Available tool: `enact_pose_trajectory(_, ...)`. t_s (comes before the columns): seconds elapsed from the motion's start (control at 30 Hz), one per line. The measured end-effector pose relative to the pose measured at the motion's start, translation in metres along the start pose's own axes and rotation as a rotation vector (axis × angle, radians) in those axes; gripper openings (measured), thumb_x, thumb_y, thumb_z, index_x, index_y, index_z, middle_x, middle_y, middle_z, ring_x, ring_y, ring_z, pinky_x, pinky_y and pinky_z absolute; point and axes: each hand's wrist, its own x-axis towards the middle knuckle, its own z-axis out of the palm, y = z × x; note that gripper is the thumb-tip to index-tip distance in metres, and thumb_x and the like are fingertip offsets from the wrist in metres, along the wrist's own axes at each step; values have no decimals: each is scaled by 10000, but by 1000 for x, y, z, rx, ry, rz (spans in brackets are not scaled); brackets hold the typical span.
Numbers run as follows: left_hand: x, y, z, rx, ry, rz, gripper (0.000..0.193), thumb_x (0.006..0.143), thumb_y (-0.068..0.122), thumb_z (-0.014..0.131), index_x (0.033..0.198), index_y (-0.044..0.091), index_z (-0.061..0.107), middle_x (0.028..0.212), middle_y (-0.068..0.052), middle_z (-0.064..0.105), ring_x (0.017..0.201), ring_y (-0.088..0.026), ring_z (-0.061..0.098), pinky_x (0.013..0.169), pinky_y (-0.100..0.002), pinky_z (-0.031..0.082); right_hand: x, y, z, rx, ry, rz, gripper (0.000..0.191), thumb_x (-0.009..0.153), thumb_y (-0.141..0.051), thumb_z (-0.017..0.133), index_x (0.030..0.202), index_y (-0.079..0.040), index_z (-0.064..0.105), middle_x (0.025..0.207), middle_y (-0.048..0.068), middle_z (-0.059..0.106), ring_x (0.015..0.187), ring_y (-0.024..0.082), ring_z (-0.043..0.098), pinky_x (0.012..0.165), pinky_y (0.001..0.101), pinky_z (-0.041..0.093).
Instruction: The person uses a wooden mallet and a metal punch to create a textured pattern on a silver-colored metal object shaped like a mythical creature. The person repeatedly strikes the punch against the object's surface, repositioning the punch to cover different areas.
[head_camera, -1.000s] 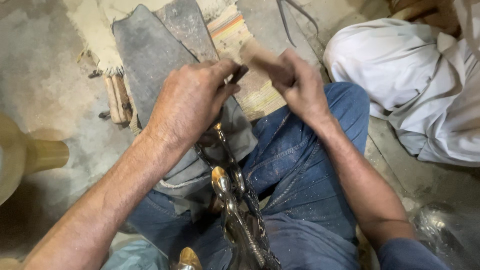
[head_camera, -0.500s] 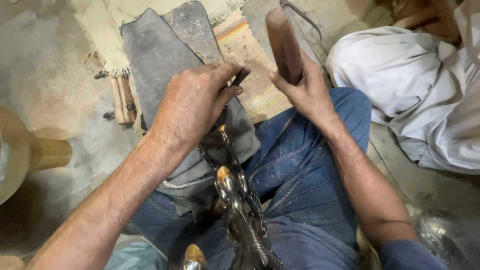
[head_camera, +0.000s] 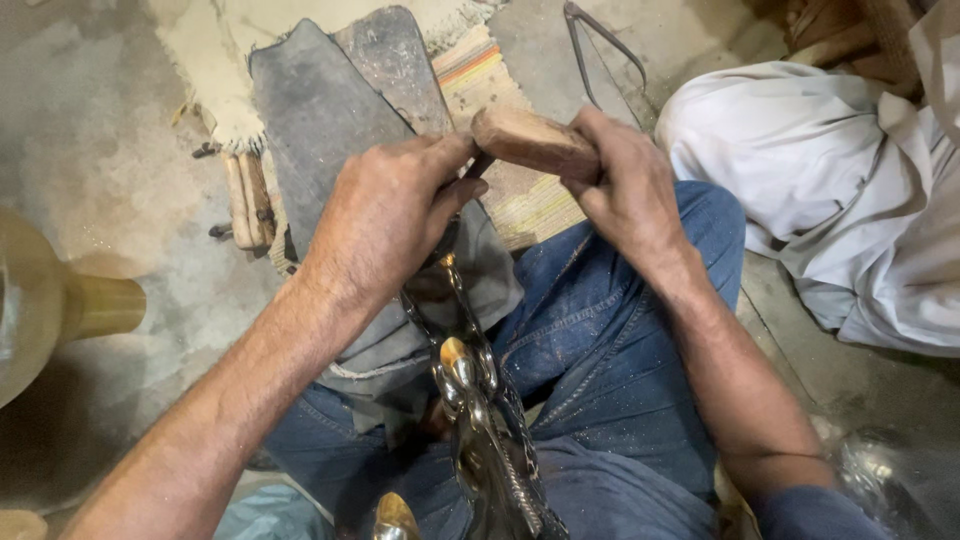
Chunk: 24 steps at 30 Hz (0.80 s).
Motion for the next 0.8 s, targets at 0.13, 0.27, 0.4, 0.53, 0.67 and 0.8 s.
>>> enact_pose_trajectory(0.13,-1,1,-2,-31,-43,-80,312,943,245,727,1195,65,699,954,-113,767,816,-229,767,728,-371,640,-2,-4,-5,-119,7,-88,334,846,73,727,1124,7,555,1032,182,694,999,304,704,842,437,581)
enact_pose_trajectory(0.27,-3,0,-3,-51,-2,-60,306,941,230,731,1193,58,704,1005,-117,767,818,-242,767,734,-380,638,-1,-4,-8,-70,45,-20,370,899,66,726,1232,4,577,1076,174,717,961,251,721,813,372,623)
enact_pose_trajectory(0.4,-7,-2,-4,-42,69,36,291,948,214,735,1184,46,709,1020,-119,772,866,-252,770,772,-392,635,0,-6,-9,23,-1,-22,373,873,83,688,1221,4,580,1057,162,748,943,237,751,802,371,618)
enact_pose_trajectory(0.53,-9,-3,-3,-57,76,25,304,942,224,737,1187,47,705,1050,-118,769,896,-253,766,780,-386,637,0,-10,-11,2,21,-37,360,874,81,722,1193,13,571,947,149,722,874,243,731,764,373,600)
enact_pose_trajectory(0.67,-10,-5,-3,-30,-6,-51,306,954,239,729,1203,65,697,1023,-116,766,858,-244,767,766,-385,637,2,-13,-9,-67,46,-57,350,890,65,742,1193,-1,580,946,133,728,861,218,740,742,342,621)
enact_pose_trajectory(0.8,-12,-7,-3,-43,67,17,308,957,209,727,1224,59,692,1065,-129,766,884,-247,769,772,-373,641,5,-13,-8,0,-52,15,300,914,52,708,1173,-14,574,922,104,740,846,208,751,754,339,625)
